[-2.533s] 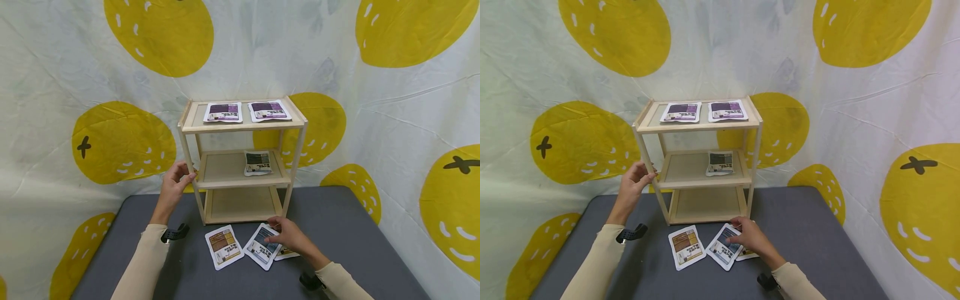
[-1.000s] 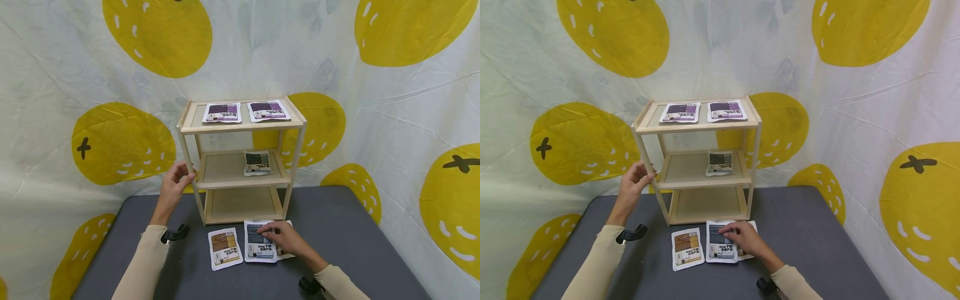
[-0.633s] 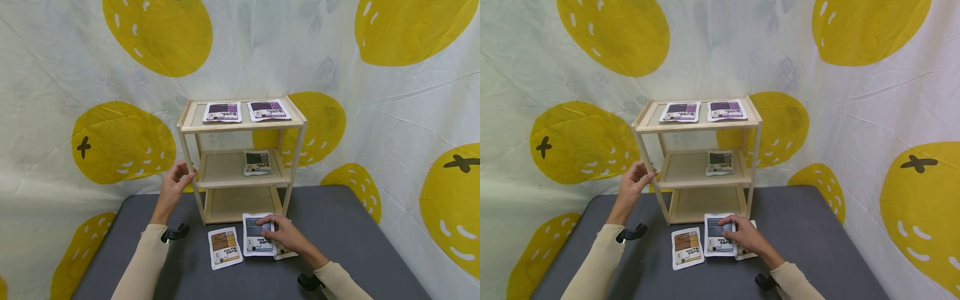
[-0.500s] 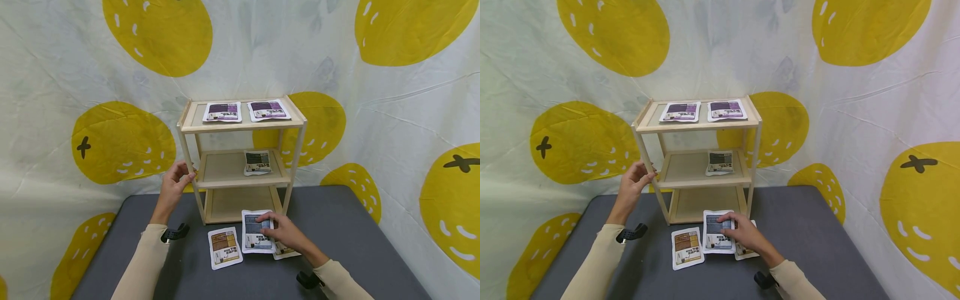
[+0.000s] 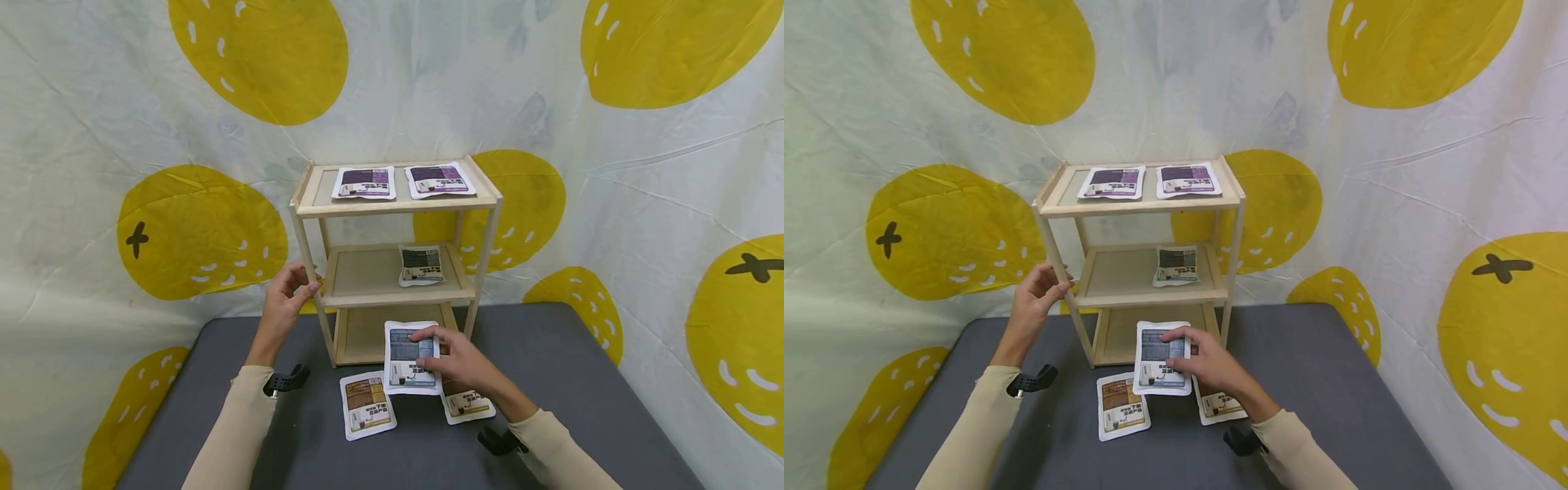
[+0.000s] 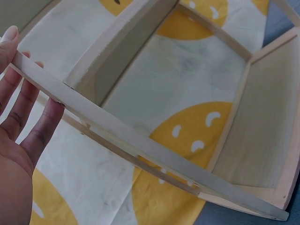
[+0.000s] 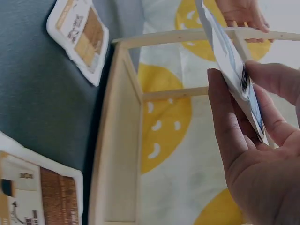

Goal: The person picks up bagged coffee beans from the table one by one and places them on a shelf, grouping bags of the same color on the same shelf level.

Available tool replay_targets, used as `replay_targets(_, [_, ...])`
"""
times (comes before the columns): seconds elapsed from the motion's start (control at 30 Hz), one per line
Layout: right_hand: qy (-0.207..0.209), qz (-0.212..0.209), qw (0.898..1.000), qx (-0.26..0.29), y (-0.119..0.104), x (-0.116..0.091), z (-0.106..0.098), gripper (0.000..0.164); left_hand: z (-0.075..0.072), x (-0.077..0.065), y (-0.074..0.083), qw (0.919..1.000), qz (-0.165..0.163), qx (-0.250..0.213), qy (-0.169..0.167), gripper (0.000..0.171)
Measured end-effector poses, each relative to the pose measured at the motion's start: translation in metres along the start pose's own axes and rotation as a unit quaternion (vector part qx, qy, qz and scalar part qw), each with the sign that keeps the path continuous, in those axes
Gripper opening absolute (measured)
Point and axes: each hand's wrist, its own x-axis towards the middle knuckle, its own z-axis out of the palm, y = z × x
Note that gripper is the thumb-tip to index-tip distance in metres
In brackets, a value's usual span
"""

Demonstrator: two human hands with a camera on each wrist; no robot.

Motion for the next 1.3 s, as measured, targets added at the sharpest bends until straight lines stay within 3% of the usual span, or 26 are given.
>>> replay_targets(0.23, [-0.006, -0.028, 1.0, -0.004, -0.015, 0.005, -0.003, 0.038, 0.0, 0.0, 0.001, 1.0, 0.007, 0.001, -0.005, 0.029])
replay_targets(0.5, [-0.004, -0.04, 0.999, -0.026, -0.034, 0.012, -0.006, 0.039, 0.001, 0.0, 0.002, 0.9998, -0.015, -0.009, 0.001, 0.03])
replay_targets(0.87, [-0.015, -0.055, 0.998, 0.03, -0.057, 0.035, -0.012, 0.047, 0.001, 0.0, 0.003, 0.9994, -0.035, -0.006, 0.004, 0.031])
replay_targets(1.3, [0.01, -0.054, 0.998, 0.033, -0.065, 0.056, -0.021, 0.054, 0.006, -0.003, 0.031, 0.9995, -0.03, -0.01, -0.002, 0.028])
